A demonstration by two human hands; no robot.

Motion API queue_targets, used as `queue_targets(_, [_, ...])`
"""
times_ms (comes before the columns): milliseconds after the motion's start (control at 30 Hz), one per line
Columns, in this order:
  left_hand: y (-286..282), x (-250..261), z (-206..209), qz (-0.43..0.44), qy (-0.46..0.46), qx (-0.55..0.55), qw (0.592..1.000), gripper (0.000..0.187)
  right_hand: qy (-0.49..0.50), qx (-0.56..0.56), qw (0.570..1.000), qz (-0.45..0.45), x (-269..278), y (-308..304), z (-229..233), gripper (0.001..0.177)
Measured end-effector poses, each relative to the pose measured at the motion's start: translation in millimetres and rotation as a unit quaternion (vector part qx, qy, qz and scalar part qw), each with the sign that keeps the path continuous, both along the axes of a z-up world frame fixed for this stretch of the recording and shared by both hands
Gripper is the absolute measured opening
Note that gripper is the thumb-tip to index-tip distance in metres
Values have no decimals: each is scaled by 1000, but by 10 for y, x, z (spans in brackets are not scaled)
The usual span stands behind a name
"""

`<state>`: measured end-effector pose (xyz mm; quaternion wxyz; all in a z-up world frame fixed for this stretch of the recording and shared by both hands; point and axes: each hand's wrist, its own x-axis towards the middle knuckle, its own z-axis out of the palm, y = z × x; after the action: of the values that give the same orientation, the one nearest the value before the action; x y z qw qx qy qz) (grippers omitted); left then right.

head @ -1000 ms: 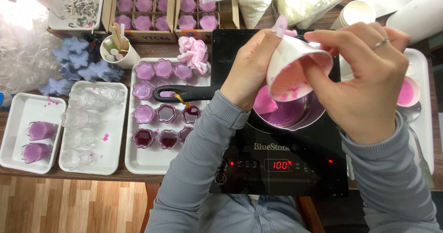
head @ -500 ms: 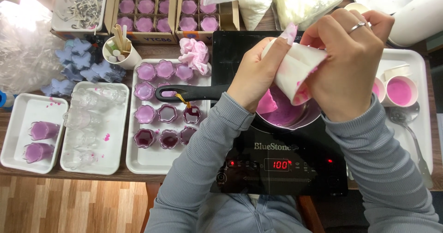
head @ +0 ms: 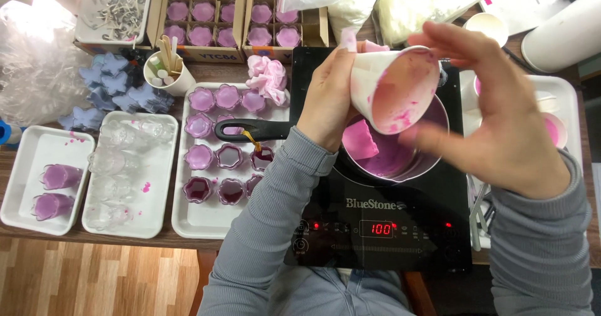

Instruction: Melting wax on a hot plate, scraping residue from cups, and preparing materials for candle production.

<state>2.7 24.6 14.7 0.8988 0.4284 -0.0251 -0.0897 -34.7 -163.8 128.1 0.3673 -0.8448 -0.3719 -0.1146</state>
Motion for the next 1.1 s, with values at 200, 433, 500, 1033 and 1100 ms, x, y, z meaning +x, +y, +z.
queue_targets(200, [-70, -51, -43, 12, -2, -1, 1000, 42, -82, 24, 996, -5, 22, 158, -331, 106])
queue_targets(433, [134, -269, 132, 86, -283, 299, 907, 33, -43, 4, 998, -42, 3, -7, -416, 102])
queue_targets(500, [180, -367, 319, 77, -363, 392, 842, 63, -34, 20, 998, -45, -22, 25, -327, 104])
queue_targets(1033, [39, -455, 224, 157, -371, 502, 765, 58, 58, 48, 995, -62, -275, -189, -463, 92])
queue_targets(1100, [4, -483, 238, 153, -369, 502, 767, 61, 74, 48, 995, -41, -273, -248, -370, 81])
